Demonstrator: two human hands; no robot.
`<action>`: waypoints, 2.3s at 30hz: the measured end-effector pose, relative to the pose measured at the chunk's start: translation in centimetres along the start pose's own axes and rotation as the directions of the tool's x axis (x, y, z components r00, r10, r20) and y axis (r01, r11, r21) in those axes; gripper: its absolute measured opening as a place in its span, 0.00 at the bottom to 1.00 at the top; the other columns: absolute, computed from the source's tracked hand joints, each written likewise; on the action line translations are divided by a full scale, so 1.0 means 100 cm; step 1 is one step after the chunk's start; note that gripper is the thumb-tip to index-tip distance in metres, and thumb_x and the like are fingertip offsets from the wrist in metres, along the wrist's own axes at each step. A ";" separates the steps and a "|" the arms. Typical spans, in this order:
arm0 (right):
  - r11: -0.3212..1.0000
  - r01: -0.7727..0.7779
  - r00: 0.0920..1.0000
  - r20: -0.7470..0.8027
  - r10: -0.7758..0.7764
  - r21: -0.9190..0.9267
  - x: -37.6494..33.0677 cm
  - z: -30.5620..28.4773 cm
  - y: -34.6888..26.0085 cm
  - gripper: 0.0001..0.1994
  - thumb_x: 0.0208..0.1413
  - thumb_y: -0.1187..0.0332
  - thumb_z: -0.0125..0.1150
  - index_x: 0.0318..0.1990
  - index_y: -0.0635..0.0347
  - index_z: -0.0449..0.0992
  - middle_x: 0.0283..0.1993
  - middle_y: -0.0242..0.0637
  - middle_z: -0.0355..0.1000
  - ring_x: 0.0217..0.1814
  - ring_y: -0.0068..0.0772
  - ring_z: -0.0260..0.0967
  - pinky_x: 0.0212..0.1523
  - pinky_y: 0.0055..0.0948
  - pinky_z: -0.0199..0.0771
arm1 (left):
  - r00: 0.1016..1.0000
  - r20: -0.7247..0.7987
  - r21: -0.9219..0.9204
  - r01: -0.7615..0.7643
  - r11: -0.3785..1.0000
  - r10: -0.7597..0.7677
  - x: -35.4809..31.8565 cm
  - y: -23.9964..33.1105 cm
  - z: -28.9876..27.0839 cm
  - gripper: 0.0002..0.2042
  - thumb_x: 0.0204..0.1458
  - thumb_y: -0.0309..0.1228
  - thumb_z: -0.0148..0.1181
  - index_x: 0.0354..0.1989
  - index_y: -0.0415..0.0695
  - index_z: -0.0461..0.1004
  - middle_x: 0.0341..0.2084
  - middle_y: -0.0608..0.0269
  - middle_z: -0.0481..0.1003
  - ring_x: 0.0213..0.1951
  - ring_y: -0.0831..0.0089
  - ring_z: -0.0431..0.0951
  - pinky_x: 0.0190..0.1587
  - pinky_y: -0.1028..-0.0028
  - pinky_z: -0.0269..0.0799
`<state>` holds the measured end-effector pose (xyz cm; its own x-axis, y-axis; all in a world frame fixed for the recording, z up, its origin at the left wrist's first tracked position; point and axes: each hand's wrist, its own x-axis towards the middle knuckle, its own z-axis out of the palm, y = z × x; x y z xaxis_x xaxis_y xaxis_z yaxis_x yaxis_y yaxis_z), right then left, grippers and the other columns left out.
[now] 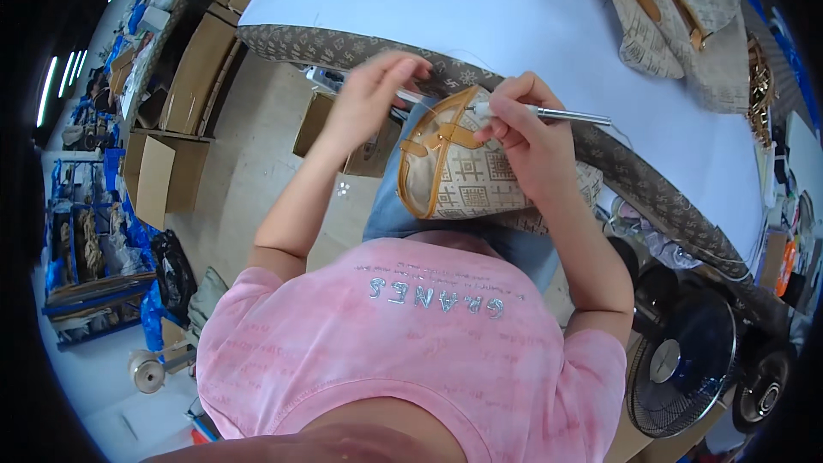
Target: Inspecting the quality of handbags at a workstation using a small tool.
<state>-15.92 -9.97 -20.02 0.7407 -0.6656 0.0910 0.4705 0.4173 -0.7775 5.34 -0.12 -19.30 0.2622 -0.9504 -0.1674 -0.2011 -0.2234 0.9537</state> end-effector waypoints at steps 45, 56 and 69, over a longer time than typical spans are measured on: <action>0.851 -0.057 0.977 0.145 0.154 -0.521 -0.003 -0.016 0.001 0.06 0.50 0.80 0.62 0.28 0.62 0.70 0.30 0.30 0.65 0.31 0.17 0.61 0.32 0.18 0.58 | 0.631 0.520 0.476 -0.774 0.418 0.576 -0.006 0.026 0.004 0.08 0.45 0.27 0.64 0.34 0.41 0.77 0.28 0.63 0.74 0.29 0.65 0.77 0.28 0.68 0.74; 0.813 -0.056 0.975 0.142 0.168 -0.579 -0.007 -0.016 0.004 0.06 0.49 0.83 0.62 0.29 0.63 0.71 0.31 0.30 0.65 0.33 0.18 0.61 0.33 0.20 0.59 | 0.606 0.489 0.444 -0.792 0.420 0.627 -0.003 0.018 0.008 0.09 0.44 0.26 0.64 0.35 0.42 0.77 0.27 0.63 0.72 0.28 0.65 0.75 0.28 0.68 0.73; 0.805 -0.036 0.977 0.148 0.153 -0.592 -0.007 -0.016 0.005 0.06 0.49 0.81 0.63 0.29 0.63 0.71 0.31 0.30 0.65 0.32 0.19 0.61 0.33 0.20 0.58 | 0.613 0.487 0.442 -0.788 0.430 0.622 -0.003 0.017 0.010 0.08 0.44 0.26 0.64 0.35 0.42 0.76 0.25 0.63 0.71 0.27 0.65 0.75 0.27 0.68 0.72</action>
<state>-16.98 -10.24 -21.48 0.8668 -0.4948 0.0621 0.0678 -0.0063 -0.9977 3.97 -0.47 -17.84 -0.4244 -0.8267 0.3694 -0.7097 0.5571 0.4312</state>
